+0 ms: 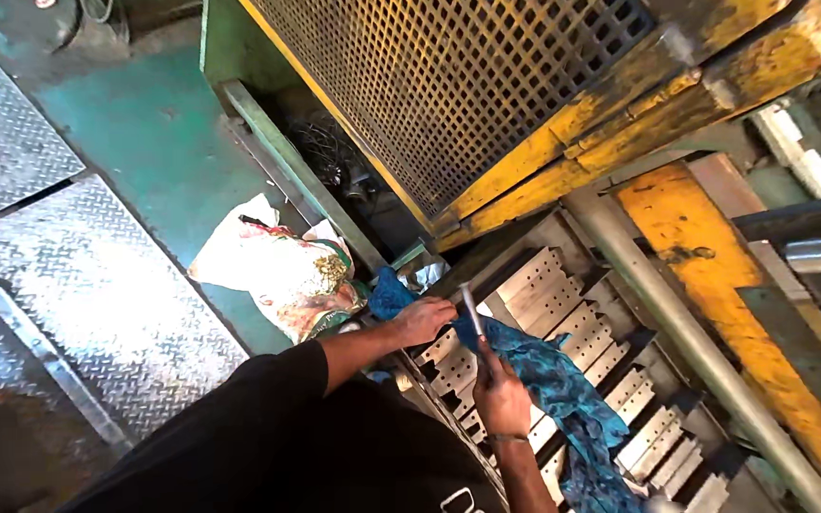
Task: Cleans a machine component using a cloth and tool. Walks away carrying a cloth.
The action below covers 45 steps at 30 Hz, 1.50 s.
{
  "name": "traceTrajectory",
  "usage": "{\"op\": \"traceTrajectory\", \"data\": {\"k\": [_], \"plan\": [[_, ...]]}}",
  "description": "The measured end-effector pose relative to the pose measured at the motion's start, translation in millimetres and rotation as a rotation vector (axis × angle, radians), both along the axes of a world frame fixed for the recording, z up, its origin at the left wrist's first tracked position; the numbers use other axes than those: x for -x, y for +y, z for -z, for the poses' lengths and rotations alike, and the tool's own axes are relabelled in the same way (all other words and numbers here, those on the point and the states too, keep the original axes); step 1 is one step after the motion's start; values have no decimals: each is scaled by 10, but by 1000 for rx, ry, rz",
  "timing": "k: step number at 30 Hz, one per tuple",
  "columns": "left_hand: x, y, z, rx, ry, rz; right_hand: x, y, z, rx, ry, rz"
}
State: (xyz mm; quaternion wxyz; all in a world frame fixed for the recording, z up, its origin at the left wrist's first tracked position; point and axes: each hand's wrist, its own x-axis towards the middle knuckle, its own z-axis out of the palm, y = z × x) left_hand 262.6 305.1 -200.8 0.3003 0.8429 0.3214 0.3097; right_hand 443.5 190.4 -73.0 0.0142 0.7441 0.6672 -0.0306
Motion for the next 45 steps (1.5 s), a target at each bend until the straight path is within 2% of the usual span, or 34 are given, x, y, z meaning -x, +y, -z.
{"op": "traceTrajectory", "data": {"k": [2,3,7,8,10,12,15,17,18,20,22,26,28,29,31,33,36,39,40,41,43,44,45], "plan": [[-1,-13,-25,22,3,2,-13,81,-47,125,-25,68],[3,28,-28,21,5,1,7,142,-115,104,-2,61],[-13,-6,48,-4,-19,-33,48,-47,-113,-216,139,-94],[-5,-21,39,7,-21,-33,33,-93,-42,-184,108,-77],[9,-15,-17,57,-2,-11,-12,-44,16,19,34,34],[5,24,-36,81,18,1,-6,90,-126,55,44,49],[7,-32,-14,49,-14,-21,114,-16,-298,-251,247,-104],[14,-43,-9,49,-37,-40,161,-119,-201,-352,305,-139],[7,-53,-1,51,-50,-43,131,-163,-93,-304,248,-105],[-6,-33,26,44,-69,-40,45,-112,74,-62,103,31],[-6,-19,33,44,-74,-39,12,22,-2,30,65,65],[24,-44,21,59,-98,-56,160,-18,-303,-253,275,-88],[6,-31,36,59,-116,-65,162,-106,-179,-360,298,-145],[4,-29,52,56,-118,-63,123,-149,-53,-314,234,-123],[17,-22,63,49,-114,-49,53,-100,91,-48,83,27],[34,7,53,44,-108,-38,54,85,-90,80,59,85],[33,-37,71,24,-143,-45,146,65,-398,-175,202,-38],[8,-34,86,18,-164,-74,189,-17,-315,-367,293,-142],[14,-43,81,22,-161,-74,146,-62,-188,-307,224,-126],[21,-46,76,27,-154,-69,94,-69,-85,-159,120,-71],[27,-44,71,31,-140,-53,65,55,-108,144,-3,48],[22,-18,68,29,-124,-53,88,162,-236,180,-12,56],[27,18,69,25,-113,-54,131,219,-362,119,26,23]]}}
